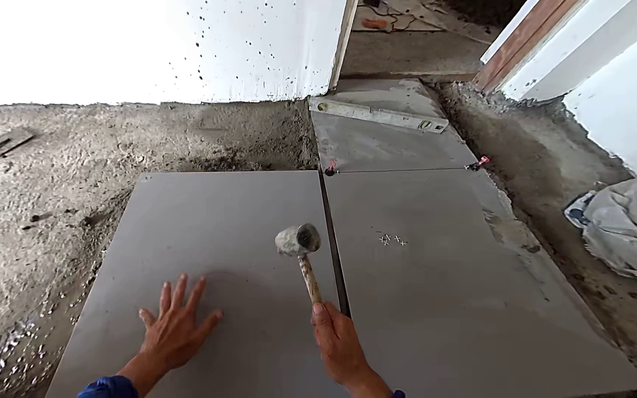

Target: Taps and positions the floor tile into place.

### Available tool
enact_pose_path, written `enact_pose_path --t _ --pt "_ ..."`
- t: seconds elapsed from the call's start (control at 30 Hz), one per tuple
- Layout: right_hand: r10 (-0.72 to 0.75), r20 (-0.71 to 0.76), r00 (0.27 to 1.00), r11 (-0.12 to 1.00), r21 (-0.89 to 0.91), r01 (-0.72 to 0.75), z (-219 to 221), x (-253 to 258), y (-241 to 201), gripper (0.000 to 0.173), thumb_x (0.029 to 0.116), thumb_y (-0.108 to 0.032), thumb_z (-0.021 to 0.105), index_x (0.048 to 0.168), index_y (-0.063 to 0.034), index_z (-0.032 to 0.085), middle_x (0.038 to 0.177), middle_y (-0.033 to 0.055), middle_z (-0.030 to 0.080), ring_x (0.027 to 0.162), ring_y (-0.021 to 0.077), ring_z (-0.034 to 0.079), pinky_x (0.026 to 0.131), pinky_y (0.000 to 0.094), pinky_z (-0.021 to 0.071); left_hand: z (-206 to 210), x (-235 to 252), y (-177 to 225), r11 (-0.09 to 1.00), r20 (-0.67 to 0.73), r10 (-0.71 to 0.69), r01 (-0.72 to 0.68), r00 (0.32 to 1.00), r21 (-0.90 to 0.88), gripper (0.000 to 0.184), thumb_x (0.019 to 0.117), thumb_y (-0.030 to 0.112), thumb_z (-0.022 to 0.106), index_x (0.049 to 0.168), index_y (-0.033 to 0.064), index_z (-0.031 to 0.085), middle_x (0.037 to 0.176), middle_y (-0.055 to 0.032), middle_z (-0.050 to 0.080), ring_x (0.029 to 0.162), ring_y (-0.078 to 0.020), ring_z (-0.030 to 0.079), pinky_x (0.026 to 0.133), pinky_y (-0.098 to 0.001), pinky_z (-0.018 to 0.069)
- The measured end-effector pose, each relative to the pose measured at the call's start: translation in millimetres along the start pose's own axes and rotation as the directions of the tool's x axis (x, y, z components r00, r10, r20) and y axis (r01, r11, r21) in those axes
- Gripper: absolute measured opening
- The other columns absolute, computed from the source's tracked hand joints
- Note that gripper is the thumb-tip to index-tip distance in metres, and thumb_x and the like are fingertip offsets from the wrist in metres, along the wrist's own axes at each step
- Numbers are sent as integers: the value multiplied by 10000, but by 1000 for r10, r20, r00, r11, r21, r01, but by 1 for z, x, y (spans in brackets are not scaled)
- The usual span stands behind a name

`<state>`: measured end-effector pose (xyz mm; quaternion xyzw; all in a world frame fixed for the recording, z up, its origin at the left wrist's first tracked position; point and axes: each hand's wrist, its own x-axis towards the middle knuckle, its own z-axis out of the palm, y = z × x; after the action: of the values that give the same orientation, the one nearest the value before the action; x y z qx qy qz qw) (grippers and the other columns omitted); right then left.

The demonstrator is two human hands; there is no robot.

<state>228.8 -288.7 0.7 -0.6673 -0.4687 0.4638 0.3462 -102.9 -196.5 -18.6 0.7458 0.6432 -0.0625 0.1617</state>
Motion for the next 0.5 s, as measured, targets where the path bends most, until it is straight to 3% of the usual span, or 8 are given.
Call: enact_pose_path --t 0.07,0.17,0.3,0.37,0.4,0.5 --pt "-16 -80 997 1000 -4 16 22 28 -3 568 1075 -525 285 967 -77 616 620 -16 505 507 123 521 489 335 483 19 35 -26 1000 -185 -6 7 983 3 988 825 939 225 1626 365 306 1708 -118 235 1547 -517 139 1045 -896 117" --pt "186 -2 982 978 -90 -186 33 83 -28 533 1107 -445 302 1021 -49 647 737 58 582 652 200 603 634 416 529 39 65 -56 998 -350 4 16 937 53 980 819 947 169 1614 395 324 1695 -31 296 1562 -440 189 1075 -869 107" --pt "65 -116 991 996 63 -58 56 131 -43 488 1098 -411 316 927 -74 625 653 4 523 550 134 543 541 336 499 43 59 -61 997 -338 -7 30 941 64 990 814 945 186 1616 381 327 1687 -16 317 1560 -427 210 1082 -855 114" --pt "150 -52 987 987 67 -146 65 156 -47 501 1118 -399 286 950 -53 606 684 37 521 574 168 542 569 365 502 37 56 -59 998 -289 -17 35 957 57 993 814 944 222 1627 378 295 1704 -17 274 1570 -423 174 1090 -852 103" --pt "199 -12 980 977 78 -197 66 169 -51 509 1122 -410 275 944 -57 596 676 41 512 545 170 530 530 359 489 34 56 -59 998 -261 -18 34 965 56 998 818 939 239 1633 364 284 1711 -31 251 1571 -435 156 1089 -855 95" --pt "163 -49 985 980 123 -156 74 195 -67 503 1116 -409 297 922 -67 611 641 27 509 512 152 521 494 336 478 32 57 -63 998 -243 -11 26 970 60 1012 821 935 267 1637 337 287 1713 -54 243 1567 -456 148 1081 -862 90"
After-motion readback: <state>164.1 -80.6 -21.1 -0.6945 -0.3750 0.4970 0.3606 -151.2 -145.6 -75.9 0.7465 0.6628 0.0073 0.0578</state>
